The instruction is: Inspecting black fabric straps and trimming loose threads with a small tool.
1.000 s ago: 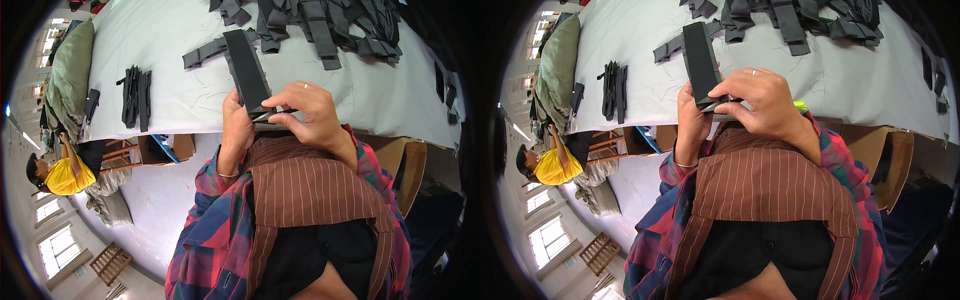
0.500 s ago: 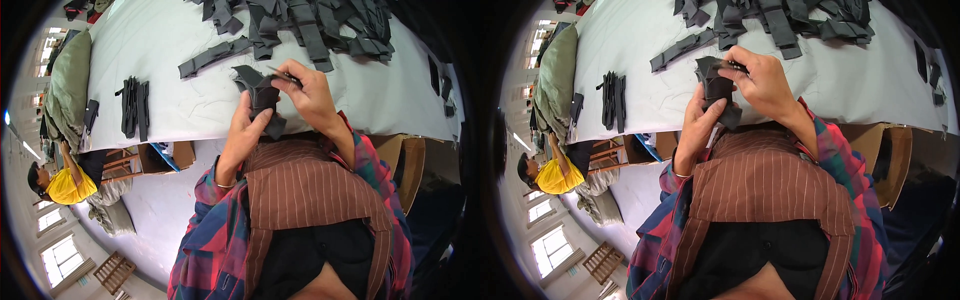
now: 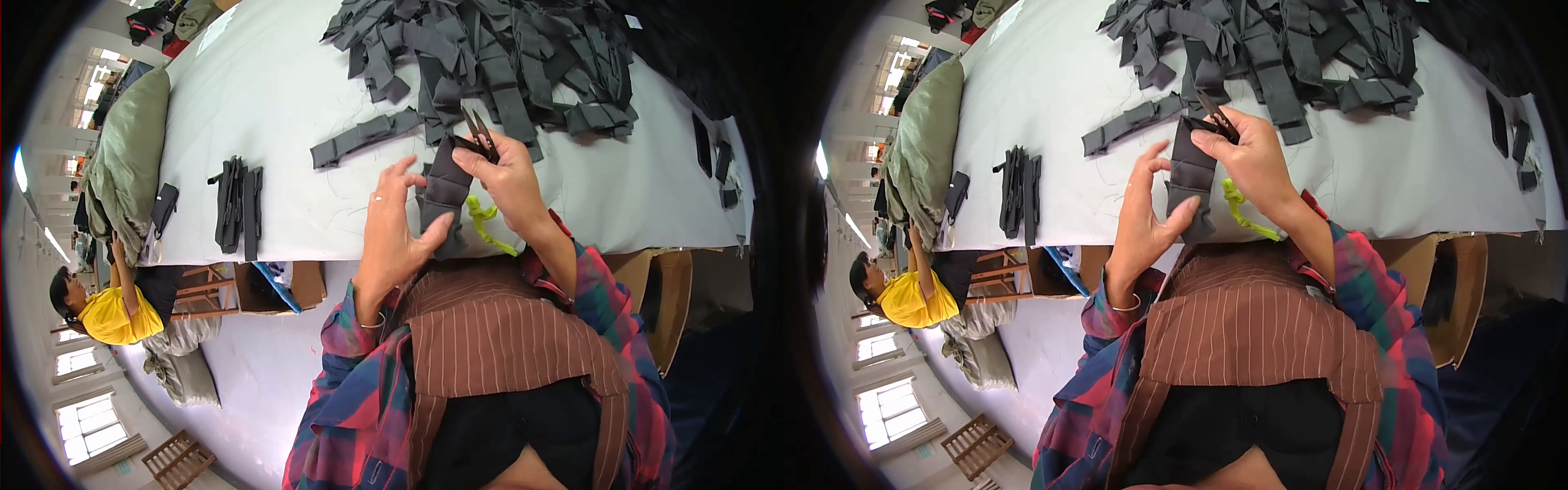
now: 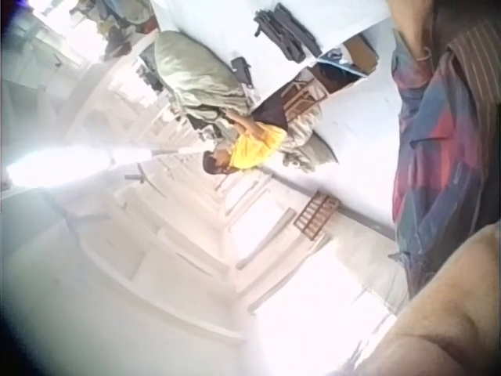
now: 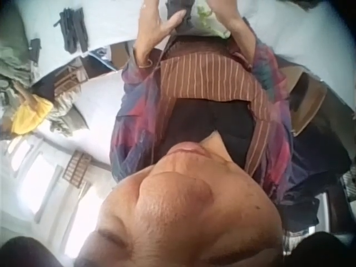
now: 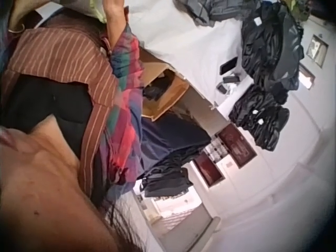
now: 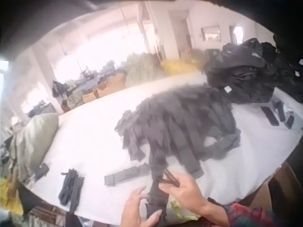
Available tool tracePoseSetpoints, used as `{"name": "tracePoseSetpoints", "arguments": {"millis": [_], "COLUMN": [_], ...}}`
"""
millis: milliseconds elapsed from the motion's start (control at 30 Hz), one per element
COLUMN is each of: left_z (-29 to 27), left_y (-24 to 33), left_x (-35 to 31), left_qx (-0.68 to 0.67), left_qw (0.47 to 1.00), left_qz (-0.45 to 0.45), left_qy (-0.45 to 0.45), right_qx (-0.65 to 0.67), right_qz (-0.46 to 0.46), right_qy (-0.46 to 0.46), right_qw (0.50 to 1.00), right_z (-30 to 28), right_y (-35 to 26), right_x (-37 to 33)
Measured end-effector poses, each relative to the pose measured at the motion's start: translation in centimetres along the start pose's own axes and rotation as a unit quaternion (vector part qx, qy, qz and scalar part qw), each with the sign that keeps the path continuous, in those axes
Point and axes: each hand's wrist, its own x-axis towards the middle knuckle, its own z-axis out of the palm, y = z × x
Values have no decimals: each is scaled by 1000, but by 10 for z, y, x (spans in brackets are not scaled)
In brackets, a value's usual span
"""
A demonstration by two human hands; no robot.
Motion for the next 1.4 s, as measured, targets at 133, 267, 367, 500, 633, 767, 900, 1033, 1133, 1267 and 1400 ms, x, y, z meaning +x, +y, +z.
{"name": "tracePoseSetpoints", "arguments": {"millis": [133, 267, 367, 500, 633, 767, 900, 1033, 1133, 1267, 1400], "left_z": [-1, 4, 7, 11, 11, 10, 10, 11, 11, 11, 10], "left_y": [2, -8, 5, 14, 9, 7, 10, 6, 5, 2, 5], "left_x": [-2, -13, -15, -13, -12, -15, -12, -15, -16, -16, -15], "left_qx": [4, -114, -273, -456, -495, -492, -504, -476, -476, -480, -494], "left_qw": [1000, 990, 955, 875, 837, 838, 830, 847, 847, 847, 838], "left_qz": [-7, -66, -118, -154, -207, -211, -226, -229, -230, -224, -230], "left_qy": [-28, -52, -19, 56, 109, 108, 78, 57, 56, 47, 40], "right_qx": [18, 41, 34, 1, -181, -272, -331, -374, -394, -389, -352], "right_qz": [-3, 21, 25, -76, -158, -185, -212, -244, -279, -281, -256], "right_qy": [-8, 1, -2, 4, 16, -47, -30, -23, -25, -32, -8], "right_qw": [1000, 999, 999, 997, 970, 943, 919, 894, 876, 877, 900], "right_z": [-2, -1, -3, -7, -15, -11, -1, 2, 0, -1, -3], "right_y": [-1, -3, -3, 1, -9, -3, 0, 1, 2, 5, 7], "right_x": [4, 2, 6, 14, -3, -18, -22, -22, -21, -21, -20]}}
